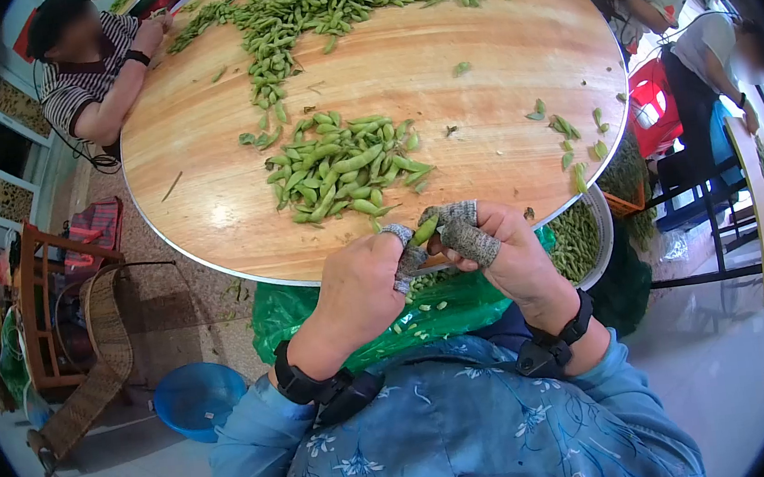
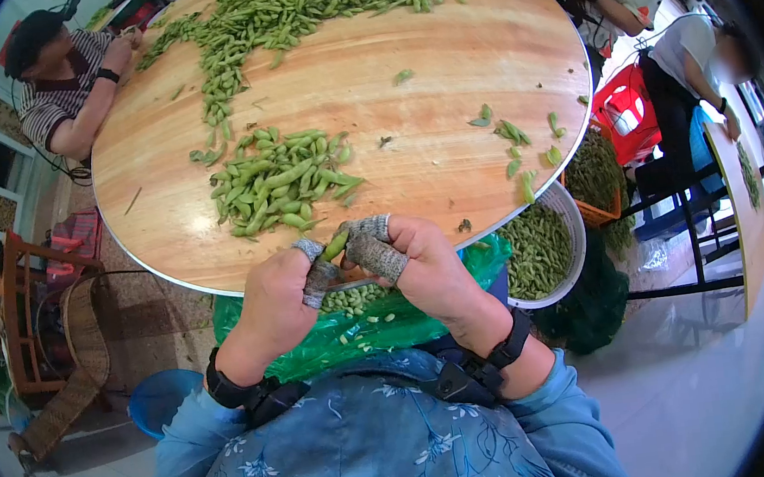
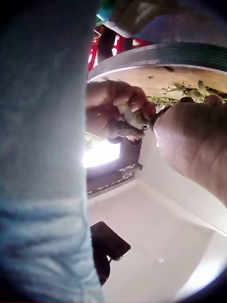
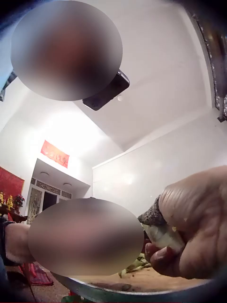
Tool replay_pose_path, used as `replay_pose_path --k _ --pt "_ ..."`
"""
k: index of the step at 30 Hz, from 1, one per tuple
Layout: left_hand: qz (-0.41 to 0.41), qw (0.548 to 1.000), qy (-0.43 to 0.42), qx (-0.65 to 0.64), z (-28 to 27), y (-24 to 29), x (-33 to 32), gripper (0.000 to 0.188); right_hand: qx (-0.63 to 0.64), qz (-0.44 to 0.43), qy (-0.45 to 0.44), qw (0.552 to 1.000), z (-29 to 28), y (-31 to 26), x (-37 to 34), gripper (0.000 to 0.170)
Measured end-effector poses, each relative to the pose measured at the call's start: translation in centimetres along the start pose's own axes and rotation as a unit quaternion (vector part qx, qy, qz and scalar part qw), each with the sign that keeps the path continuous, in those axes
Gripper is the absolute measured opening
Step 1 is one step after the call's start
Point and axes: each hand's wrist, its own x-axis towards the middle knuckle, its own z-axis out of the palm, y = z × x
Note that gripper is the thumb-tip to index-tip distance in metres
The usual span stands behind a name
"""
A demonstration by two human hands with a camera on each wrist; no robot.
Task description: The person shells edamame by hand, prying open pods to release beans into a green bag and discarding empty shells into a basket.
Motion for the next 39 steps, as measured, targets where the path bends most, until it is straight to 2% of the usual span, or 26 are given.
replay_pose_path --k 10,17,19,20,22,23,25,26,28,29,31,32,34,35,37,38,39 --pt "0.069 0.991 0.019 0.112 0.1 0.1 -0.2 0.022 -0.006 0.019 0.007 1.0 0.1 0.2 -0.3 0.015" --pt "0.086 0.99 0.043 0.106 1.0 -0.2 -0.6 0.022 0.033 0.035 0.026 0.999 0.1 1.0 -0.2 0.012" --pt "0.061 0.994 0.069 -0.061 1.5 -0.5 -0.7 0.016 0.051 0.032 0.017 0.998 0.1 1.3 -0.1 0.012" --pt "0.061 0.994 0.068 -0.06 1.5 -0.5 -0.8 0.016 0.063 0.014 0.002 0.998 0.0 1.4 -0.1 0.012" --pt "-0.062 0.959 0.007 -0.275 1.5 -0.4 -0.9 0.01 0.074 -0.005 -0.013 0.997 0.0 1.6 0.1 0.012" --pt "-0.062 0.96 0.007 -0.274 1.5 -0.5 -1.1 0.01 0.09 -0.036 -0.027 0.995 0.1 1.7 0.1 0.014" --pt "-0.166 0.87 -0.048 -0.461 1.7 -0.8 -1.5 0.01 0.105 -0.067 -0.041 0.991 0.1 1.9 0.2 0.015" --pt "-0.166 0.87 -0.048 -0.461 1.7 -0.7 -1.5 0.01 0.081 -0.087 -0.039 0.992 0.1 2.3 0.4 0.016" --pt "-0.297 0.702 -0.035 -0.646 1.7 -0.2 -1.5 0.014 0.058 -0.107 -0.038 0.992 0.0 2.8 0.5 0.018" --pt "-0.297 0.702 -0.035 -0.646 1.6 -0.2 -1.4 0.014 0.067 -0.112 -0.044 0.99 0.0 3.0 0.6 0.018" --pt "-0.313 0.614 -0.045 -0.724 1.5 -0.1 -1.3 0.02 0.075 -0.117 -0.051 0.989 -0.1 3.4 0.7 0.019" --pt "-0.312 0.614 -0.046 -0.724 1.6 -0.2 -1.3 0.02 0.061 -0.117 -0.056 0.99 -0.3 3.5 0.8 0.019" --pt "-0.299 0.55 -0.085 -0.775 1.8 -0.6 -1.4 0.027 0.045 -0.117 -0.062 0.99 -0.5 3.3 1.0 0.02" --pt "-0.299 0.55 -0.086 -0.775 1.8 -0.5 -1.4 0.027 0.054 -0.109 -0.065 0.99 -0.4 3.2 1.0 0.021" --pt "-0.304 0.642 -0.022 -0.704 1.9 0.0 -1.3 0.022 0.061 -0.102 -0.068 0.991 -0.6 2.8 0.9 0.022" --pt "-0.302 0.643 -0.021 -0.704 1.9 -0.1 -1.1 0.022 0.043 -0.077 -0.076 0.993 -0.7 2.2 0.8 0.023" --pt "-0.171 0.839 0.034 -0.516 1.9 -0.1 -0.9 0.017 0.026 -0.052 -0.084 0.995 -0.6 1.9 0.7 0.024"
